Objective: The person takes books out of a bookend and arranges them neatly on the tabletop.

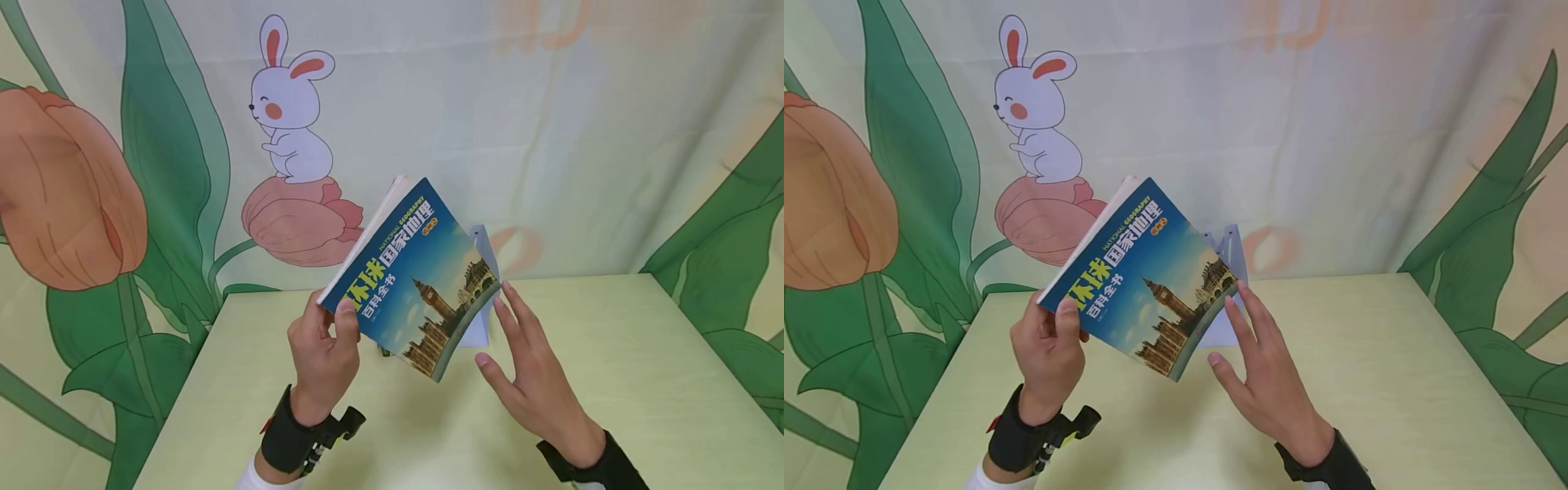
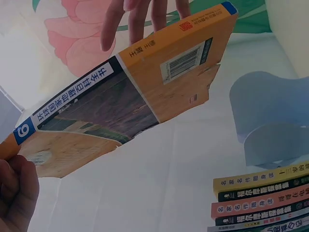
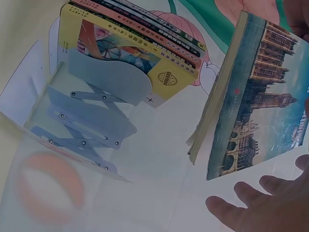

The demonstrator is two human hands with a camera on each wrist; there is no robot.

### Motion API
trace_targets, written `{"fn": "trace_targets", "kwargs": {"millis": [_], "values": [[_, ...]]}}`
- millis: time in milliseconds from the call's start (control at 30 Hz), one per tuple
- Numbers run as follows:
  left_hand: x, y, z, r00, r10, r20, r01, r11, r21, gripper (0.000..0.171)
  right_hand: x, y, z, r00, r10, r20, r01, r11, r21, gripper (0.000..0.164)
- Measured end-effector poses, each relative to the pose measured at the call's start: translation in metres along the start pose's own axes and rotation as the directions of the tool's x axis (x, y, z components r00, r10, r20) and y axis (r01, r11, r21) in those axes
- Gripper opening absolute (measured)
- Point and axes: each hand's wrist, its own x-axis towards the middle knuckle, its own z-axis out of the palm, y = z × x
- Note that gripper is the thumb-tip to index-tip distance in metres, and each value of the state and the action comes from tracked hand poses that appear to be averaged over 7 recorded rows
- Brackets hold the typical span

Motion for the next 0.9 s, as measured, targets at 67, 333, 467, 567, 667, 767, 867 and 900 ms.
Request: {"fn": "trace_targets", "kwargs": {"millis": [67,333,467,567,667,767,867,900], "values": [[-0.001,-0.001,0.000,1.000,-0.016,0.013,0.016,1.000,-0.018,0.028,0.000,0.000,0.000,1.000,0.010,-0.001,-0.010,1.000,0.018,0.076],[-0.006,-0.004,-0.002,0.991,-0.075,0.112,0.083,0.994,-0.072,0.022,0.002,-0.001,-0.004,0.998,0.059,0.014,-0.060,0.994,0.089,0.084],[-0.010,-0.007,-0.004,0.981,-0.102,0.167,0.120,0.987,-0.103,0.021,0.002,-0.002,-0.003,0.998,0.061,0.017,-0.063,0.992,0.113,0.082],[-0.013,-0.008,-0.005,0.973,-0.113,0.204,0.143,0.980,-0.141,0.020,-0.001,-0.004,-0.001,0.997,0.071,0.013,-0.072,0.990,0.119,0.081],[-0.015,-0.007,-0.006,0.964,-0.127,0.235,0.170,0.970,-0.172,0.020,-0.003,-0.007,0.000,0.995,0.097,0.013,-0.098,0.988,0.118,0.083],[-0.017,-0.005,-0.009,0.951,-0.158,0.267,0.216,0.955,-0.203,0.020,-0.005,-0.012,0.000,0.992,0.125,0.023,-0.127,0.985,0.119,0.087],[-0.018,-0.005,-0.010,0.937,-0.189,0.295,0.264,0.934,-0.241,0.020,-0.005,-0.014,0.000,0.989,0.144,0.039,-0.148,0.979,0.137,0.088],[-0.018,-0.005,-0.010,0.932,-0.197,0.303,0.278,0.926,-0.253,0.020,-0.005,-0.014,0.001,0.987,0.153,0.042,-0.158,0.976,0.150,0.087]]}}
